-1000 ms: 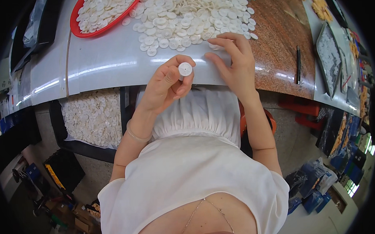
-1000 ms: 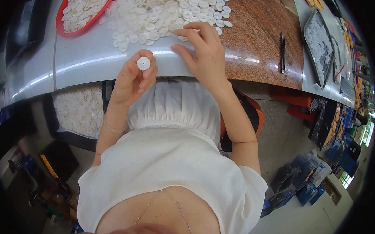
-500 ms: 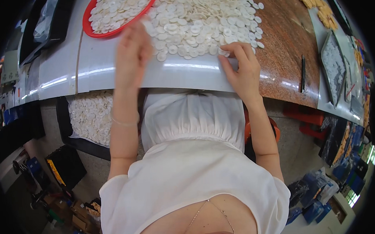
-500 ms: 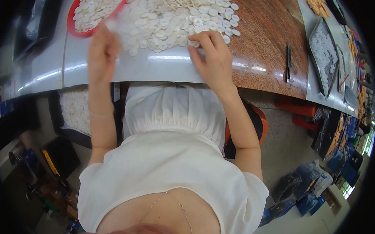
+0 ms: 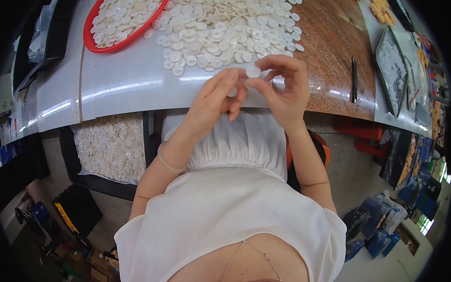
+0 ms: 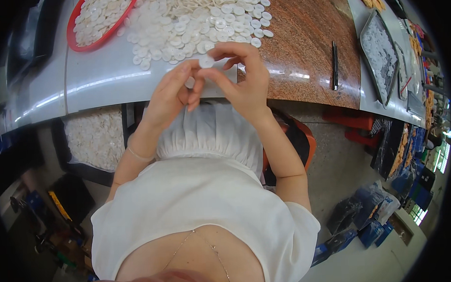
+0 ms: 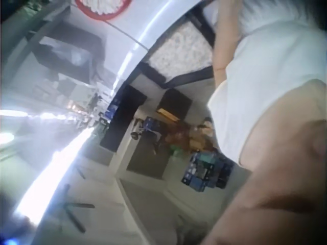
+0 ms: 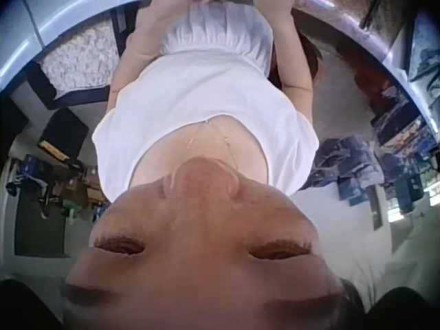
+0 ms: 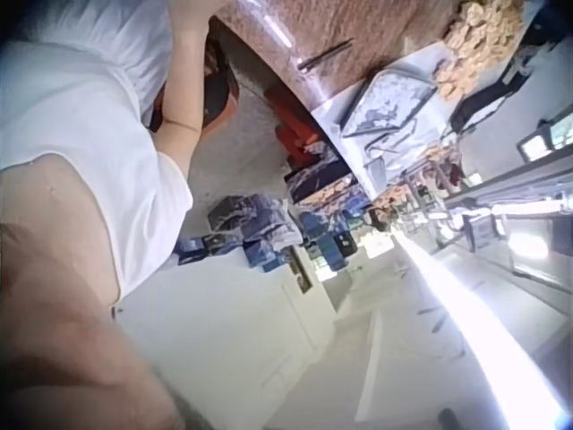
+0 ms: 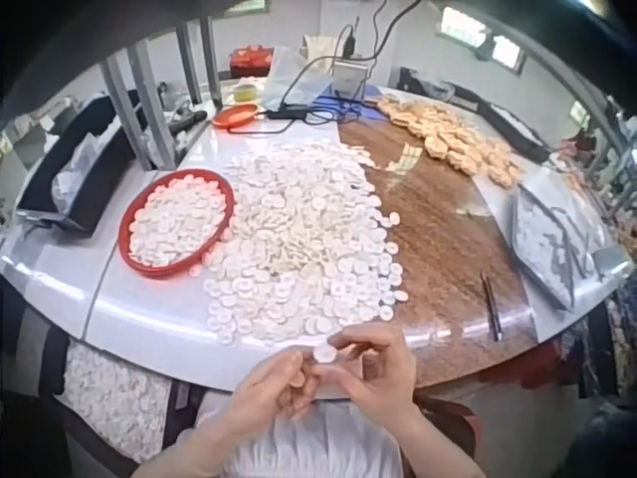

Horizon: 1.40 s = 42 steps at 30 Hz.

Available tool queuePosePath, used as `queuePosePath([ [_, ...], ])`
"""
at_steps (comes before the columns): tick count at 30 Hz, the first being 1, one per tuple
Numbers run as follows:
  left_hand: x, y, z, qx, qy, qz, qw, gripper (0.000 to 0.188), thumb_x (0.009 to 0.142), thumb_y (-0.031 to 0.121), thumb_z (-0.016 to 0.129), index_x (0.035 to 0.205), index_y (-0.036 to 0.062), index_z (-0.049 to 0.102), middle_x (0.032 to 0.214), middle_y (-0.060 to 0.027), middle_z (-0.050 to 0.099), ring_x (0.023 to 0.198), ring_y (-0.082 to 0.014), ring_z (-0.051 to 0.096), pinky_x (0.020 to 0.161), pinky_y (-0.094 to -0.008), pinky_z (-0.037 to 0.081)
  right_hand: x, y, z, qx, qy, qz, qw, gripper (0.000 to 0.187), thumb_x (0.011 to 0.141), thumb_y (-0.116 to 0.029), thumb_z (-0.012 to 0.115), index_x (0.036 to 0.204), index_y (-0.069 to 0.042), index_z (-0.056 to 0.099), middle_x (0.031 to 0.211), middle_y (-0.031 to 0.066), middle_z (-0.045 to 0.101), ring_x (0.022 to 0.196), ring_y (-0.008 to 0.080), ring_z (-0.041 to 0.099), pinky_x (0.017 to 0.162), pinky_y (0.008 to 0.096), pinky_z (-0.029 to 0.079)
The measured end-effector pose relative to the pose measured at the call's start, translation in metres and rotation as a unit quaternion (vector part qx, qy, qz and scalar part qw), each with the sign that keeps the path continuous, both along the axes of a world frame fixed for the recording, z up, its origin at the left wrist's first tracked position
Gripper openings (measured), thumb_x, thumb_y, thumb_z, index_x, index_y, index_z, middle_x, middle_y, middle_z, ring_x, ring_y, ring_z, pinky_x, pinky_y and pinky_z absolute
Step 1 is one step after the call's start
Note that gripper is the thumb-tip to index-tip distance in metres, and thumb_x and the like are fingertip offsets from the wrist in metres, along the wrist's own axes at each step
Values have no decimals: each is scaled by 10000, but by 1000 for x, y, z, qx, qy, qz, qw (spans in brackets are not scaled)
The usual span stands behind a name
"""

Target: Inspecting and sorting white plastic caps on a workbench in a factory environment.

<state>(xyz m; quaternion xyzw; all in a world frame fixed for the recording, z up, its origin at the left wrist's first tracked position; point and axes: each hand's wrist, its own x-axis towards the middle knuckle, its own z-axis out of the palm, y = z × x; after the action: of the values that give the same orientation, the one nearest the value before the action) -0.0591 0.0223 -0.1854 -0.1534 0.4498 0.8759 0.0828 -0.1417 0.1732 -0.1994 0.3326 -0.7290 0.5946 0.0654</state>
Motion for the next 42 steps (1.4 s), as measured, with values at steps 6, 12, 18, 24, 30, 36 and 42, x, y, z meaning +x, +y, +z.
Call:
queuePosePath([
  [6,2,-8,-9,186,74,-117,973,544,1046,440,329,1196,-35,547,738,19,486,563,-72,427,481,-219,384,6,-1,8,-21,53,48,997,569,686,11,827,1142,-34,491,1020,91,637,929,175,639,756,281,458],
  [12,7,-10,-9,195,68,-86,975,527,1049,417,334,1227,-37,533,751,32,448,575,-63,410,472,-210,374,-13,-1,3,29,-38,44,998,301,802,-57,726,1072,-46,594,1053,49,649,934,155,616,753,268,445],
  [18,7,-15,-14,172,98,-91,976,509,1046,406,349,1246,-35,507,773,17,437,600,-69,422,492,-217,391,-24,-9,-7,193,155,-32,968,229,757,-48,727,978,-94,685,1032,37,651,943,225,584,755,332,480],
  [24,3,-10,2,110,57,33,992,317,1012,281,427,1165,14,503,852,-34,483,659,-99,457,534,-239,415,-27,-8,-11,188,184,-44,964,222,737,-61,740,952,-88,690,943,30,646,881,234,590,772,339,475],
  [30,10,-24,-12,112,51,12,992,249,996,253,463,1091,30,521,865,-38,498,663,-86,458,468,-207,348,-28,-10,-7,185,161,-53,968,175,743,-67,740,910,-82,688,888,40,656,821,219,598,744,333,466],
  [36,8,-10,-5,56,0,1,998,282,1020,280,469,1117,26,540,841,-21,510,636,-65,440,456,-196,328,-21,-6,4,155,221,-96,958,196,763,-37,753,935,-58,660,873,52,699,780,175,625,737,292,471],
  [42,5,-5,-7,108,46,4,993,382,1021,334,477,1218,12,534,904,-32,562,642,-65,455,475,-182,342,-3,-8,12,-103,-202,66,972,218,828,26,705,1006,-17,588,947,109,708,869,150,663,821,250,490],
])
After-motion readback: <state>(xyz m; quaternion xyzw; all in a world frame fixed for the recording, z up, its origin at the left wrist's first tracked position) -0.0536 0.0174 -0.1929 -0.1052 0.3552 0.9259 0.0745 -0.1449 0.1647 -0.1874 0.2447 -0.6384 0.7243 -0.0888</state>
